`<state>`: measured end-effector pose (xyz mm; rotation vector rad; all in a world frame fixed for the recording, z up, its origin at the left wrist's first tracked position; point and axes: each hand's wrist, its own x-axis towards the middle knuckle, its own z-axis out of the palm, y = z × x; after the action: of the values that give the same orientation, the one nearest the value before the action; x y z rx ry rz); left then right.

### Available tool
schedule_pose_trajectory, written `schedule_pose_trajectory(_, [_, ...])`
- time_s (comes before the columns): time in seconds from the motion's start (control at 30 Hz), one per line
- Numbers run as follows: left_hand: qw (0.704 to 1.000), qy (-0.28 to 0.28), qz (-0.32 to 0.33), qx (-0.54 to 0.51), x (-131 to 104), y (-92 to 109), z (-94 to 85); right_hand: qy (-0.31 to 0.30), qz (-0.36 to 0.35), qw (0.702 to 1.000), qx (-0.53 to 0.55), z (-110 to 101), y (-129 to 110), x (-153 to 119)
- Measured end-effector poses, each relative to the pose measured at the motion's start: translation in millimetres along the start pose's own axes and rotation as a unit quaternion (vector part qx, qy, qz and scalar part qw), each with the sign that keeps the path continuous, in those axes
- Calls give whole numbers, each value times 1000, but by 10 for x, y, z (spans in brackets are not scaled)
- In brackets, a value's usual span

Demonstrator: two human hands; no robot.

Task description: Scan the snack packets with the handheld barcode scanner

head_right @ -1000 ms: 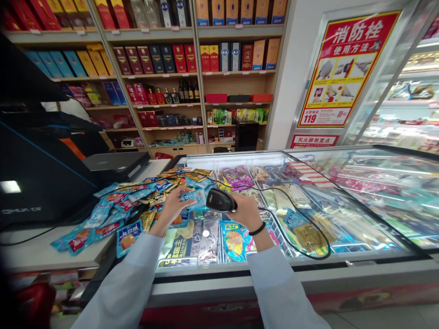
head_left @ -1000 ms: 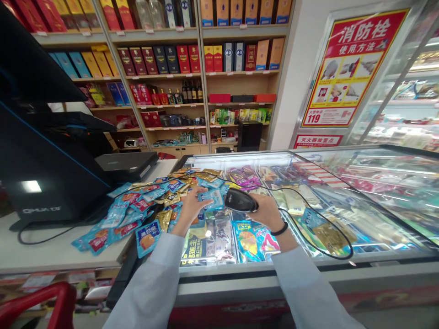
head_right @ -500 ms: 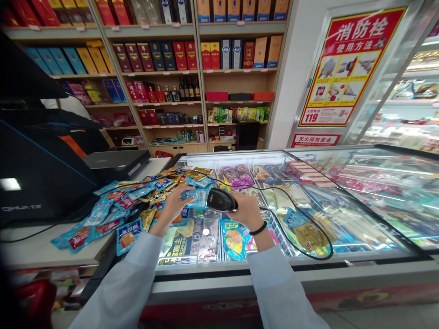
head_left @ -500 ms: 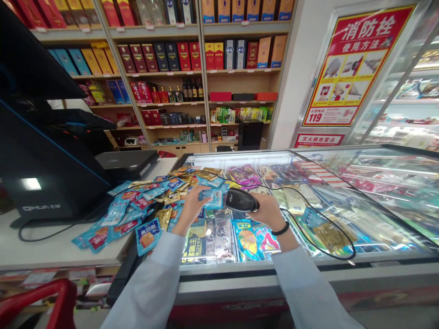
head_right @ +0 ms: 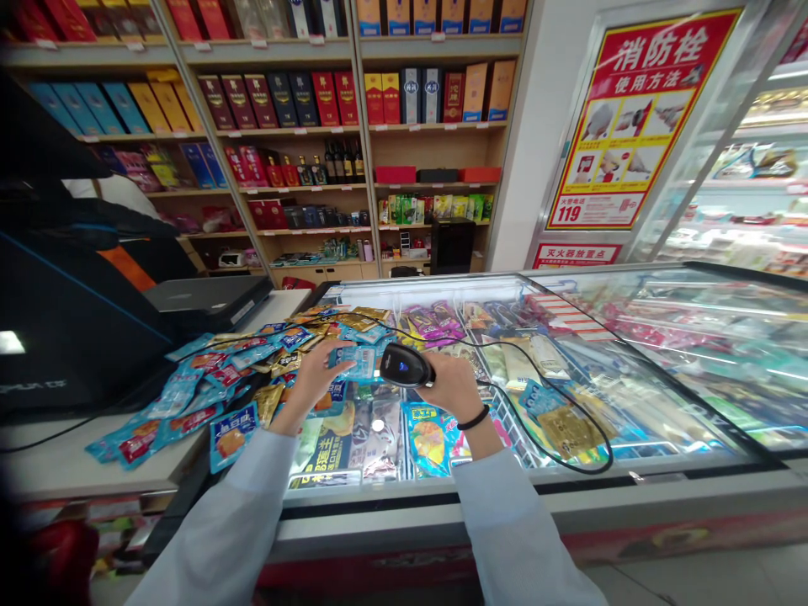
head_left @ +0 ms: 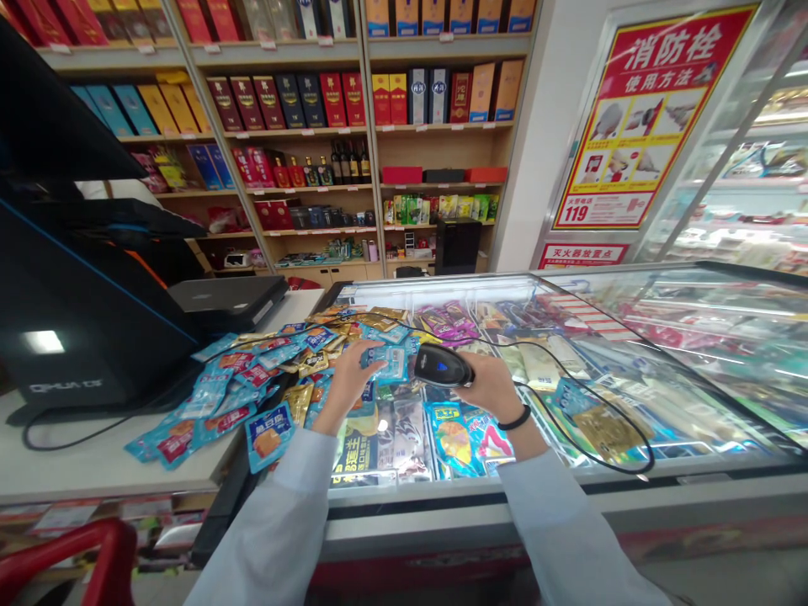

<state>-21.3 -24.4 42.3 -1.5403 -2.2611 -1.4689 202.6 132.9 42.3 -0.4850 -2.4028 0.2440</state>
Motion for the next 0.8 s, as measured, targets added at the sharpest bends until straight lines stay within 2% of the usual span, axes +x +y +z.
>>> schedule_pose_trajectory(0.5, [1000, 1, 8, 1, -9, -15, 30, -1, -4, 1000, -5, -8, -15, 2])
schedule_pose_trajectory(0.8, [999, -12, -4, -34, -31, -80, 112, -39, 8, 997, -69, -69, -68, 52])
